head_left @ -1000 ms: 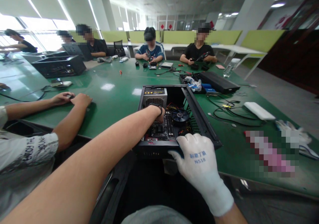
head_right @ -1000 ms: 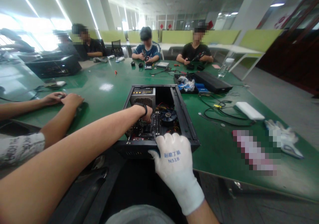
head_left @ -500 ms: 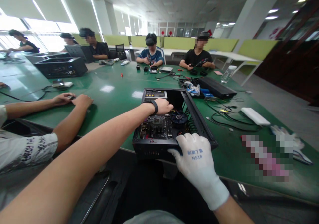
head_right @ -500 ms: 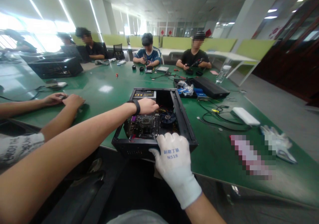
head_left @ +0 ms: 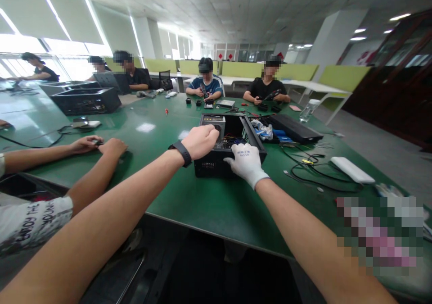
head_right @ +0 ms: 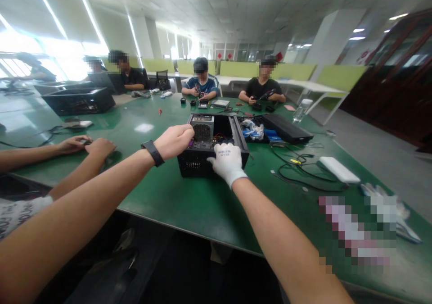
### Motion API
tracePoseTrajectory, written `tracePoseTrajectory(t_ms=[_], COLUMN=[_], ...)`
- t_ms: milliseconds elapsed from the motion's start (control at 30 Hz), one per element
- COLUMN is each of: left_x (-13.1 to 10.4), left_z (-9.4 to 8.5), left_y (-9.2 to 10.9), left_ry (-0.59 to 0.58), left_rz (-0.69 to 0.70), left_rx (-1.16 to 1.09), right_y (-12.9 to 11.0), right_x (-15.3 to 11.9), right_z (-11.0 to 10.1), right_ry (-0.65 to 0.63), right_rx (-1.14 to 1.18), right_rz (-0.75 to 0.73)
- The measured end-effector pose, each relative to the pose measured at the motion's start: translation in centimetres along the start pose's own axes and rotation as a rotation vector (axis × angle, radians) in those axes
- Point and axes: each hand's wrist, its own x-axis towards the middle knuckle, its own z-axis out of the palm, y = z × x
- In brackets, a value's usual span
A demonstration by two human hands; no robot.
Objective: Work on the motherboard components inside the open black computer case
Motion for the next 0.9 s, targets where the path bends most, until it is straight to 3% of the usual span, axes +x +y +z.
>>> tracePoseTrajectory(t_ms=[233,433,667,900], left_x=[-1.2,-2.2,-2.7,-1.2], left_z=[0.4,0.2,0.1,-0.4], left_y=[-1.4,-2.6,-3.8,-2.2], left_ry=[0.046,0.032,0.060,0.034], left_rz=[-0.012,-0.044,-0.099,-0.160], left_rx=[-0.127,-0.165,-0.234,-0.285], right_y=[0.7,1.1,1.2,-0.1], right_x=[9.1,12.4,10.8,3.9], right_z=[2.5,3.2,2.8,1.5], right_ry=[-0.071,-0.103,-0.093,-0.025], right_rx=[-0.036,-0.038,-0.049,-0.064], right_rz=[0.071,0.083,0.051,0.034])
